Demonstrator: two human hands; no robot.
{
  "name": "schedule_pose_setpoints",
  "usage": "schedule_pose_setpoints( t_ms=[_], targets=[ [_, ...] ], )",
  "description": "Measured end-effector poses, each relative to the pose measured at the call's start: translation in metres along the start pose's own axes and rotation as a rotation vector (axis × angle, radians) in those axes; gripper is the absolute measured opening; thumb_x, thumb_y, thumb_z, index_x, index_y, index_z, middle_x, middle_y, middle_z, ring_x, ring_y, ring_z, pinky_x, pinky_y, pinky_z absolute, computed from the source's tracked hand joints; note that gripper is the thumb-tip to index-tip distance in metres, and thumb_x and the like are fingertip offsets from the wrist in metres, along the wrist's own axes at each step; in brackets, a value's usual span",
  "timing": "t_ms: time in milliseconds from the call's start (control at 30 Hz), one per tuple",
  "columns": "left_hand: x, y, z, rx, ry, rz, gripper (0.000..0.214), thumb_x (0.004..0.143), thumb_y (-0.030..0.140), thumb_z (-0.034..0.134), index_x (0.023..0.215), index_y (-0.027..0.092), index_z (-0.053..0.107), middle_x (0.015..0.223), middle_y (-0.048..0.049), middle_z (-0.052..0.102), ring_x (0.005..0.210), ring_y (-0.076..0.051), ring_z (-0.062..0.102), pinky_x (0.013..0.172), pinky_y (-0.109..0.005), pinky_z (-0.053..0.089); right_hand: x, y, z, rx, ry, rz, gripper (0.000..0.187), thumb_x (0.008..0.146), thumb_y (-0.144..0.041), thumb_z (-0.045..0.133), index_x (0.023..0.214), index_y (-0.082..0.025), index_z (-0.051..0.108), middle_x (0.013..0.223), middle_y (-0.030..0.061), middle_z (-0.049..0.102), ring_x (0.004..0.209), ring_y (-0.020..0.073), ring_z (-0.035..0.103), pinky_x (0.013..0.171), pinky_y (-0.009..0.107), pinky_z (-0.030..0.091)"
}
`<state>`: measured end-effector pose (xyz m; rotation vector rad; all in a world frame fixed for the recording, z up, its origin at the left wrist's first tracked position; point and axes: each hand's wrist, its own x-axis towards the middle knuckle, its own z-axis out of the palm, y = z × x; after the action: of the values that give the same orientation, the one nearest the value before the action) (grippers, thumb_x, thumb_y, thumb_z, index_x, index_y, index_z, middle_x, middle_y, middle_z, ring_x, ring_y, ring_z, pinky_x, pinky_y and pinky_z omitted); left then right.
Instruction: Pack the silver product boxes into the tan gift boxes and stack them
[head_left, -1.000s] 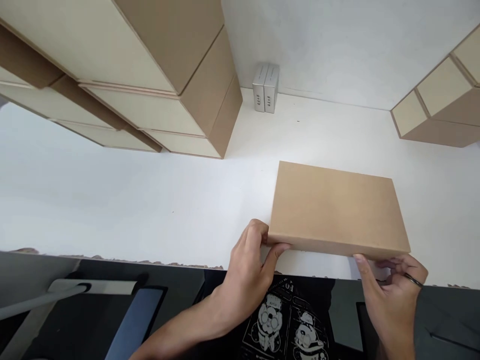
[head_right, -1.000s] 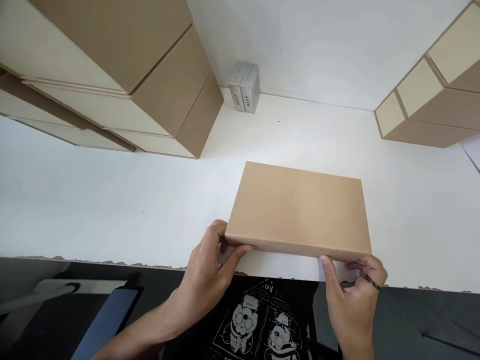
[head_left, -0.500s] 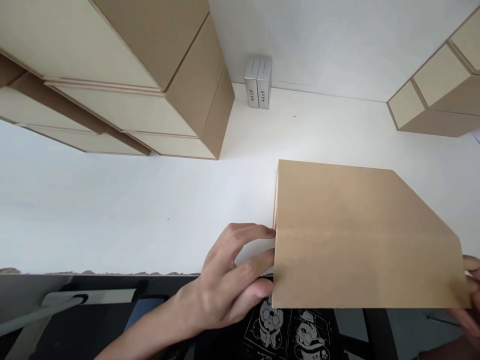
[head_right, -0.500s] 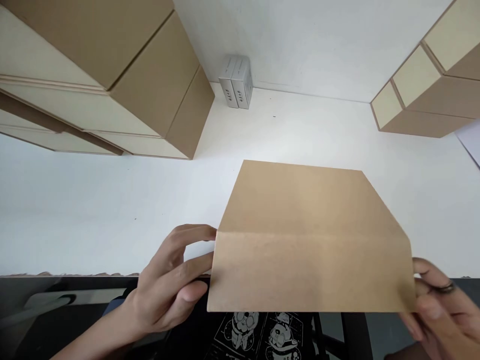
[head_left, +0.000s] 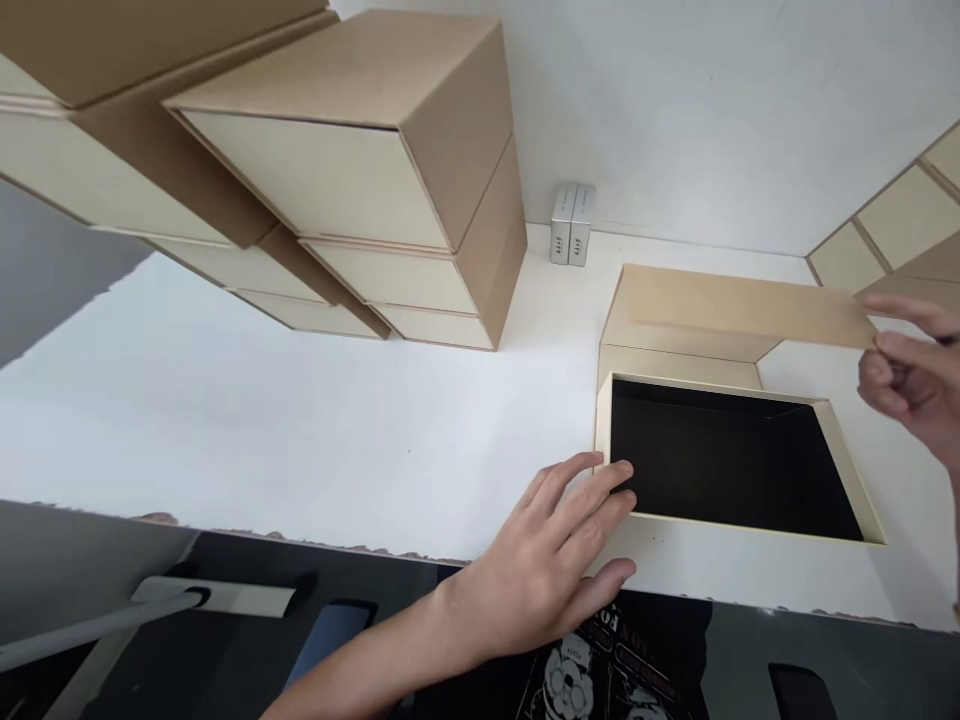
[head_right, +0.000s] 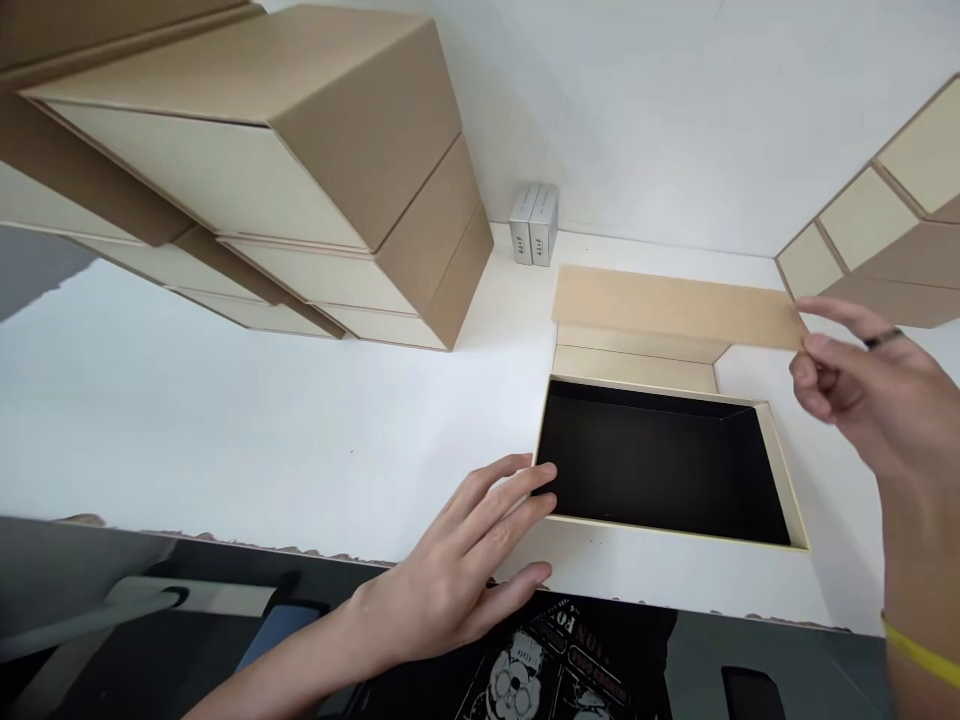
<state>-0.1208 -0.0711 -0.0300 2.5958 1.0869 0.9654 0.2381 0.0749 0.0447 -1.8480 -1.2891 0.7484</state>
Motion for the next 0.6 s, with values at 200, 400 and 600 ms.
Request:
schedule_pose_setpoints(
  t_ms=[200, 400, 600],
  targets=[
    [-0.005, 0.007, 0.008, 0.0, -0.004, -0.041, 0.037, 0.101, 0.022, 0.059, 0.134, 0.006, 0.056, 0.144, -0.0194, 0.064, 0.135, -0.033, 0.055, 0.106, -0.046, 0.062, 0.07, -0.033, 0.019, 0.132, -0.141, -0.012, 0.023, 0.091, -0.028, 0.065, 0.113, -0.029, 0.071, 0.075, 0.0077, 0.059, 0.058, 0.0146, 0.05, 0.058, 0.038, 0.032],
    [-0.011, 0.009, 0.012, -0.007, 0.028, -0.021, 0.036, 0.1, 0.019, 0.059, 0.133, 0.004, 0.055, 0.141, -0.0201, 0.065, 0.132, -0.032, 0.055, 0.108, -0.046, 0.061, 0.089, -0.044, 0.062, -0.113, -0.19, 0.062, 0.017, 0.106, -0.036, 0.051, 0.116, -0.023, 0.05, 0.091, 0.0117, 0.07, 0.061, 0.012, 0.059, 0.064, 0.032, 0.043],
    [-0.014, 0.008, 0.016, 0.0, 0.024, -0.014, 0.042, 0.099, 0.015, 0.061, 0.139, 0.003, 0.053, 0.144, -0.0218, 0.062, 0.137, -0.032, 0.051, 0.11, -0.048, 0.059, 0.1, -0.044, 0.078, -0.272, -0.32, 0.059, 0.038, 0.109, -0.05, 0.045, 0.13, -0.018, 0.044, 0.11, 0.017, 0.072, 0.076, 0.0119, 0.064, 0.072, 0.028, 0.051]
  ],
)
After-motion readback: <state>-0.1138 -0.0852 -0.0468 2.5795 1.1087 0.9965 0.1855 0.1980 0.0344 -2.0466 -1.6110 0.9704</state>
